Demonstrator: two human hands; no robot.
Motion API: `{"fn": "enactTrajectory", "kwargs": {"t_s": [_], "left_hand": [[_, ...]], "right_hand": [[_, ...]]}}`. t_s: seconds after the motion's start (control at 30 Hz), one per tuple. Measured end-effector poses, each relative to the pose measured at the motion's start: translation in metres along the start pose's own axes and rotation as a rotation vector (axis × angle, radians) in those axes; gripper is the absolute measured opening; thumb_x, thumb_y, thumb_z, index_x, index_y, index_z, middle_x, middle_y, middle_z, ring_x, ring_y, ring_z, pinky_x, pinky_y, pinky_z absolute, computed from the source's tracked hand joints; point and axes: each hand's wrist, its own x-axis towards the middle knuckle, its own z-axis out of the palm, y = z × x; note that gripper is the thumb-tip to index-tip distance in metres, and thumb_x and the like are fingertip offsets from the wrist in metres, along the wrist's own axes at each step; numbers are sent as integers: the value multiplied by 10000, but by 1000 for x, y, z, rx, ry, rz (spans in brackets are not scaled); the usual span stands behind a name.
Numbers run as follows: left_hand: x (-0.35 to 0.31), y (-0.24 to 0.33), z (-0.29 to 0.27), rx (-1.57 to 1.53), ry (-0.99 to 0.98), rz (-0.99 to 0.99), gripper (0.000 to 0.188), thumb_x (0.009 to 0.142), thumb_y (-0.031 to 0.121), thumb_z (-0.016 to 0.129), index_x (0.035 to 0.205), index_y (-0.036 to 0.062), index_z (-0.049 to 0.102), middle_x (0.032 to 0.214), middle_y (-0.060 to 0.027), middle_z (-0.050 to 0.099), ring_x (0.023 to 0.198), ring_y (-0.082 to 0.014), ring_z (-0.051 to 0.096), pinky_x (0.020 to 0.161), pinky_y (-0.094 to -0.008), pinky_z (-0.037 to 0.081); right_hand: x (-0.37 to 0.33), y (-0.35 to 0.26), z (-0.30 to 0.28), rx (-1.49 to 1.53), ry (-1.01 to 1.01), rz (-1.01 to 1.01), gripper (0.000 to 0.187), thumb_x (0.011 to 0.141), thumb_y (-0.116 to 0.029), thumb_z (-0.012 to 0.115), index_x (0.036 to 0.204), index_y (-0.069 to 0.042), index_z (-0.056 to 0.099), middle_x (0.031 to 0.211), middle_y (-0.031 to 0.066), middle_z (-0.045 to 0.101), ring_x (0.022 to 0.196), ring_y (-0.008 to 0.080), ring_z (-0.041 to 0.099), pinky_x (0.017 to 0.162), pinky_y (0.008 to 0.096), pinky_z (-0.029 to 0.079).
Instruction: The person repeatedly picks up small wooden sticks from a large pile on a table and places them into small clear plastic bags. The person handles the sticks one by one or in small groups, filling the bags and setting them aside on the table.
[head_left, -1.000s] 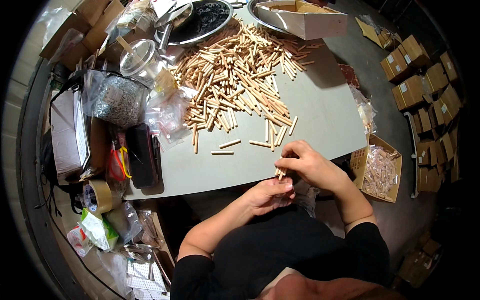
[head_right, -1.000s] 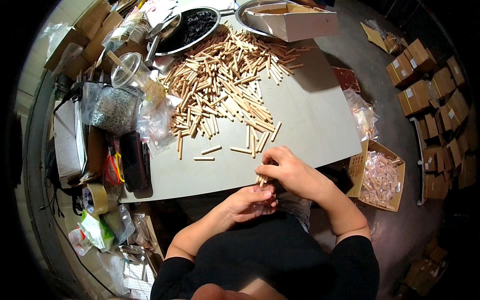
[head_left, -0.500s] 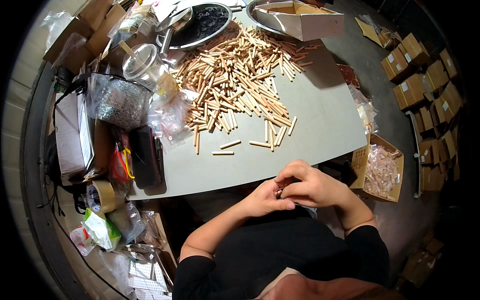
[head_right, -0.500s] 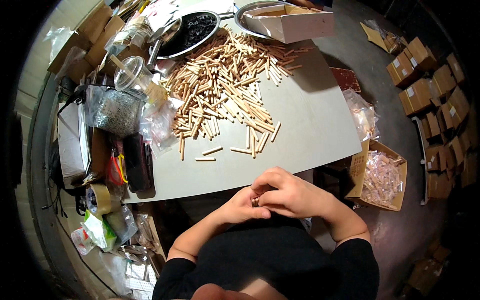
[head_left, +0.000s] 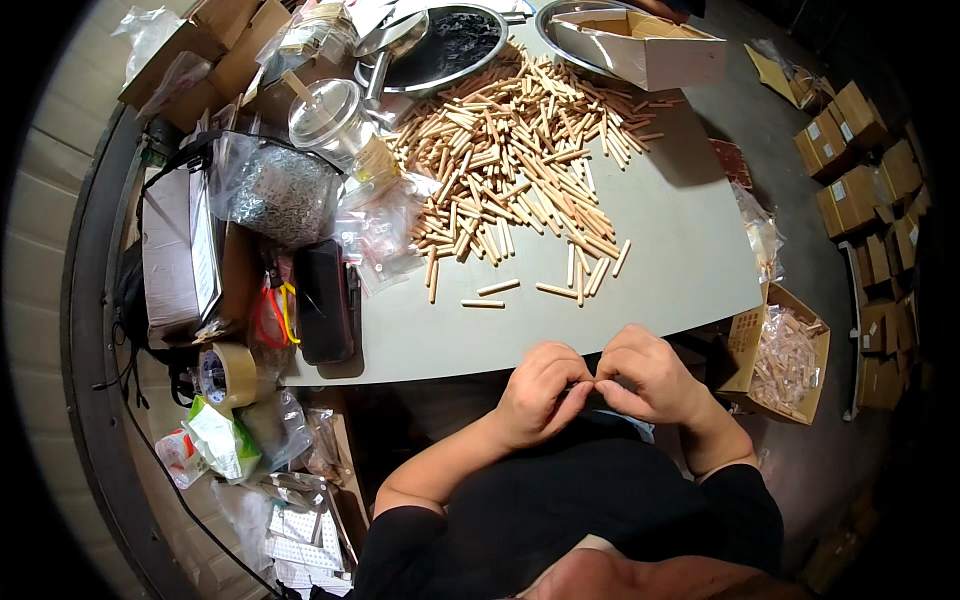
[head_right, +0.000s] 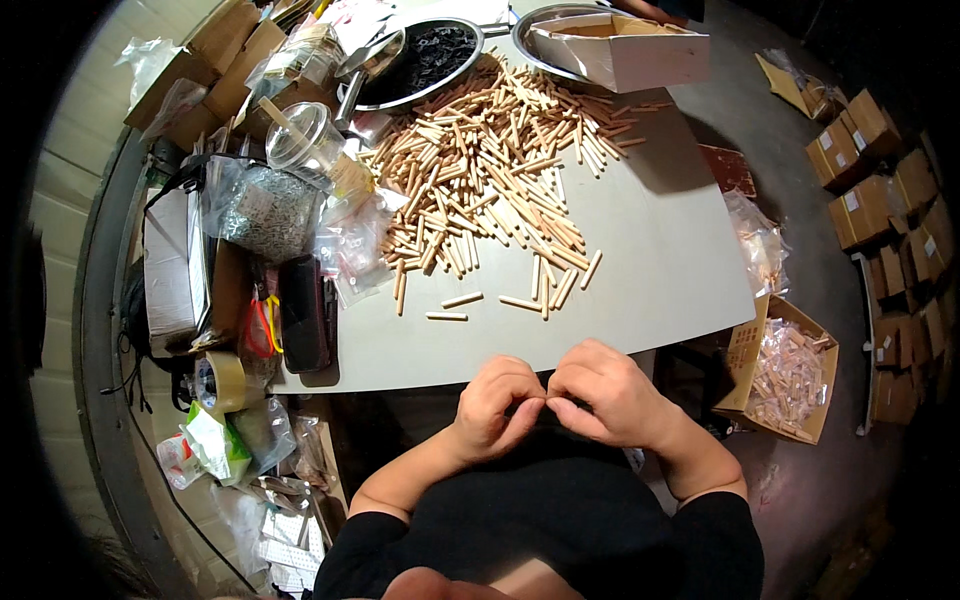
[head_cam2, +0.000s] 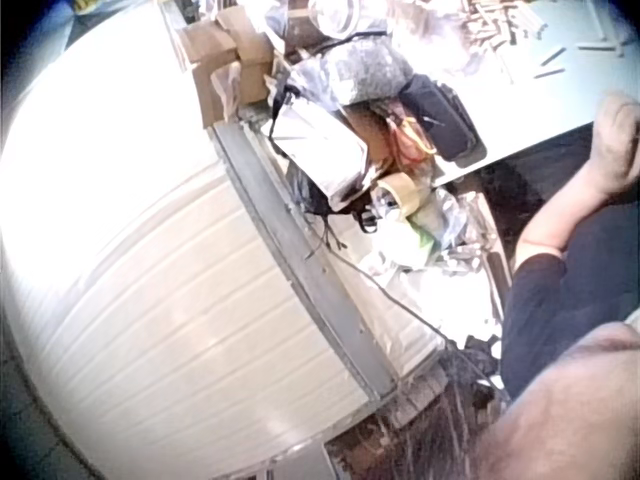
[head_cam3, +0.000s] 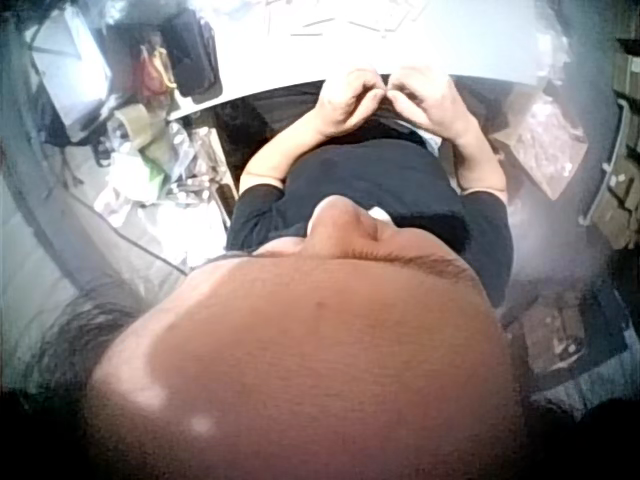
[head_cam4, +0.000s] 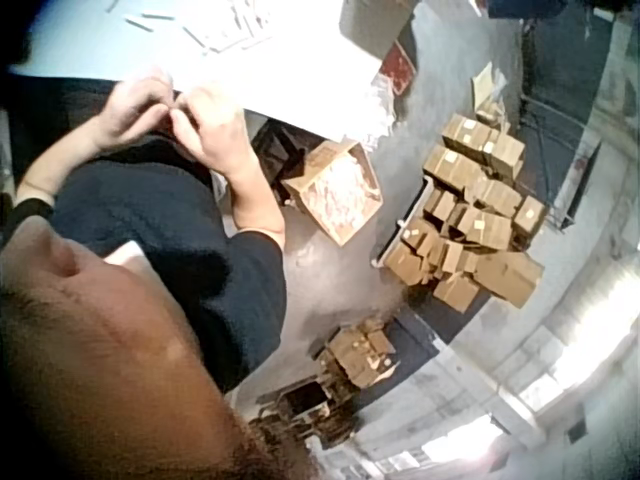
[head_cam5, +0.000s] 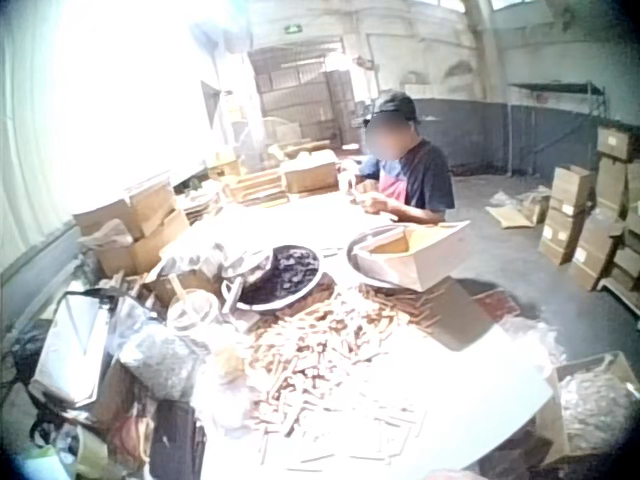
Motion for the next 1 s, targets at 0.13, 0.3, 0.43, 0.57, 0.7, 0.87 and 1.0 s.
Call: {"fn": "enactTrajectory", "kwargs": {"t_s": [0.13, 0.3, 0.43, 0.57, 0.7, 0.87, 1.0], "left_hand": [[-4, -3, -5, -79, -12, -66, 99, 836, -27, 683, 897, 7, 612, 851, -123, 621, 781, -291, 604, 726, -368, 499], [0, -13, -36, 328, 65, -216, 295, 866, 88, 710, 1111, -17, 582, 1078, -210, 608, 1003, -394, 585, 880, -440, 483], [-15, -45, -99, 977, 220, -393, 544, 887, 172, 695, 1322, -84, 491, 1373, -274, 507, 1262, -464, 465, 1086, -506, 366], [-39, -47, -115, 1142, 79, -444, 502, 903, 259, 672, 1276, -57, 560, 1331, -229, 541, 1283, -416, 465, 1094, -512, 346], [-42, -30, -107, 1064, 26, -428, 423, 873, 241, 699, 1215, 4, 626, 1164, -149, 597, 1221, -353, 514, 1076, -528, 339], [-50, -16, -100, 912, 49, -336, 503, 819, 225, 745, 1247, 1, 604, 1231, -161, 591, 1185, -351, 531, 1069, -527, 346], [-64, -8, -112, 927, -5, -348, 505, 770, 158, 780, 1226, -1, 631, 1288, -184, 585, 1201, -388, 522, 1031, -477, 420]], "right_hand": [[-7, 5, -2, 30, -50, 55, 124, 778, -62, 714, 818, -26, 602, 818, 125, 581, 773, 323, 574, 701, 401, 494], [-38, 13, -27, -88, 45, 247, 183, 814, -130, 704, 761, -26, 564, 746, 120, 555, 715, 304, 547, 650, 384, 451], [-107, 15, -89, -209, 305, 586, 198, 827, -131, 689, 766, -13, 542, 740, 93, 541, 688, 231, 508, 649, 341, 419], [-171, 16, -132, -621, 392, 1000, 188, 830, -125, 687, 835, 10, 557, 812, 120, 569, 759, 284, 534, 692, 375, 440], [-152, 39, -118, -744, 382, 753, 163, 844, -95, 669, 941, 25, 616, 909, 157, 616, 889, 338, 586, 790, 413, 469], [-35, 73, -61, -463, 248, 362, 239, 855, -31, 655, 1092, -1, 663, 1066, 181, 633, 1015, 370, 607, 902, 406, 486], [27, 79, -36, -463, 267, 115, 234, 842, 5, 654, 1075, -5, 668, 1070, 174, 631, 1007, 352, 610, 895, 410, 499]]}}
